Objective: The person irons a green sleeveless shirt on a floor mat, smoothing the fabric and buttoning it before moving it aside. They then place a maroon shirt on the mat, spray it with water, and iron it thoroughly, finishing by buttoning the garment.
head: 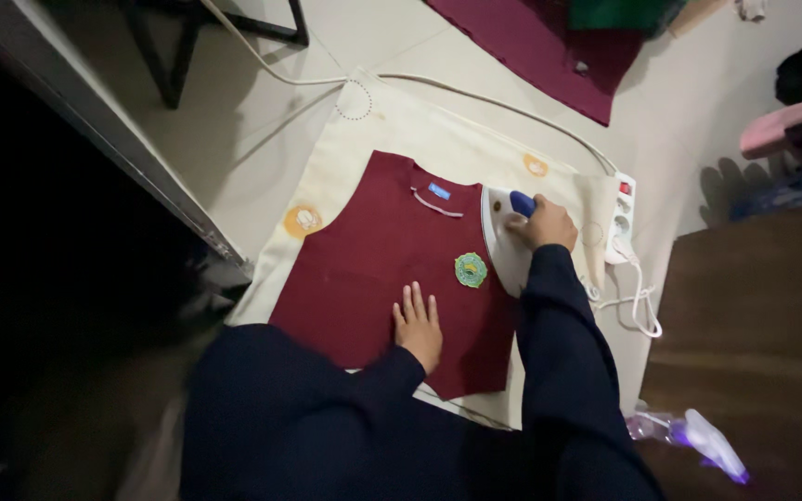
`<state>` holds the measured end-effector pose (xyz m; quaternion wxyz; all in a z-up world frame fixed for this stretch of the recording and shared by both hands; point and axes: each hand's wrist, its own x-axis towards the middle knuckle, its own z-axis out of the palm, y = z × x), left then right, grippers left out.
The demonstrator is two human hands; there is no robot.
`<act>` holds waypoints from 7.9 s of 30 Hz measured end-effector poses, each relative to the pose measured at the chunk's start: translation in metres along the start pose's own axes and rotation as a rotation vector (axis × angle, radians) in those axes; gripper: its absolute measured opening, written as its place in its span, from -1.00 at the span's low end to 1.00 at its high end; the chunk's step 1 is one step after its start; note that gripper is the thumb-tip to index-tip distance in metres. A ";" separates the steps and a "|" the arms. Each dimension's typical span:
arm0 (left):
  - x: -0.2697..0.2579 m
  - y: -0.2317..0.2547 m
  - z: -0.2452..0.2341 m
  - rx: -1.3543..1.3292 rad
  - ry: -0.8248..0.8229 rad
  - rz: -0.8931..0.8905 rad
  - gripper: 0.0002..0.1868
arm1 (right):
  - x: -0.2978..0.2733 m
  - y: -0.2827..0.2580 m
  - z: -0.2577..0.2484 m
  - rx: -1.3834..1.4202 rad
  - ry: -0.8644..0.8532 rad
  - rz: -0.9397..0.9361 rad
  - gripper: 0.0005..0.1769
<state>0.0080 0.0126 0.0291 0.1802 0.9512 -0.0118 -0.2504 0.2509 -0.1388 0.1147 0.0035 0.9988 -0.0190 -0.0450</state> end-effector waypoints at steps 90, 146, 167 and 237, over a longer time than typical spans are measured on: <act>0.088 -0.073 -0.044 -0.692 0.456 -0.205 -0.79 | -0.148 -0.089 0.155 0.890 0.186 -0.042 -0.85; 0.100 -0.081 -0.035 -0.704 0.251 -0.157 -0.67 | -0.027 0.160 0.113 1.295 0.657 0.385 -0.28; 0.103 -0.067 -0.033 -0.548 0.424 -0.153 -0.83 | -0.126 -0.004 0.086 0.145 0.270 0.145 -0.86; 0.082 -0.064 -0.050 -0.674 0.498 -0.057 -0.83 | -0.165 -0.092 0.147 1.061 0.258 0.136 -0.85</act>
